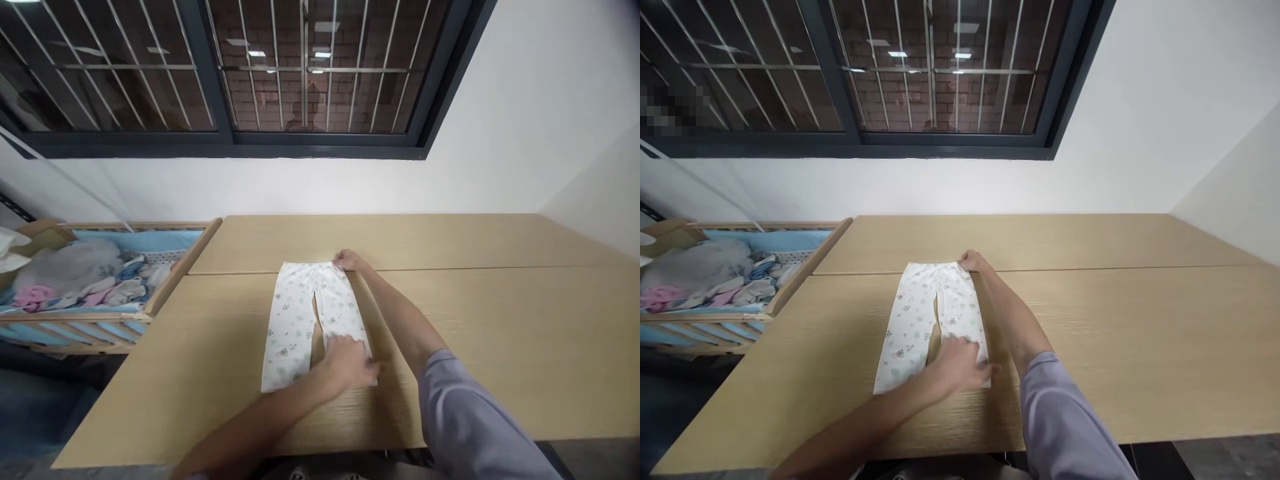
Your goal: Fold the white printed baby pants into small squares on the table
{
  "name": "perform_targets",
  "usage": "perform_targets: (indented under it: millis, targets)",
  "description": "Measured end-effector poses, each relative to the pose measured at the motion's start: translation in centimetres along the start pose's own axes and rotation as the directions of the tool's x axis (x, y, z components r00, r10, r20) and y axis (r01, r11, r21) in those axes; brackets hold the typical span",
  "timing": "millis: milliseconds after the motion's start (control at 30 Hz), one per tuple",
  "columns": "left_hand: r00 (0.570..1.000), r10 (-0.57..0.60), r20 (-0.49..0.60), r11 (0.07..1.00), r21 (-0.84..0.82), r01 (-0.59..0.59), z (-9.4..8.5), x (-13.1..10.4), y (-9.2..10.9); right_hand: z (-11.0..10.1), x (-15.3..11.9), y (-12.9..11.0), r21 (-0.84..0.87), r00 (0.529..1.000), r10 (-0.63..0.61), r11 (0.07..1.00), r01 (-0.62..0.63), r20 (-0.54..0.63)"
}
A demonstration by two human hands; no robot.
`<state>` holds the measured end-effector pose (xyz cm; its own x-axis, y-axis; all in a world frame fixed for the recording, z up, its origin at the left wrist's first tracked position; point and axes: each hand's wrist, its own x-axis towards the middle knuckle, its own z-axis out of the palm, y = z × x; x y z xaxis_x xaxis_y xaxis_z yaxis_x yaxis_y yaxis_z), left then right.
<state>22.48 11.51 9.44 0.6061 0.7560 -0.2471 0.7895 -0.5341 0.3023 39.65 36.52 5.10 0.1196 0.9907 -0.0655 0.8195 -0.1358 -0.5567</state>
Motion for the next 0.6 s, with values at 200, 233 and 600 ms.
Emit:
perform_targets:
  millis: [200,233,600]
  targets:
    - [0.998,0.026,0.051,0.998,-0.063,-0.022,1.6,-1.1,1.6,-1.0,-0.3,-1.5,-0.016,0.999,0.011,1.0,-0.01,0.051]
    - [0.999,0.022,0.041,0.996,-0.084,-0.018,1.3,-1.2,1.3,-1.2,-0.3,-2.0,-0.017,0.999,0.012,1.0,-0.011,0.046]
    - [0.976,-0.186,-0.113,0.796,-0.6,0.082,-2.3,-8.6,-6.6,-0.1,-1.4,-11.5,-0.04,0.999,-0.03,0.999,0.028,-0.045]
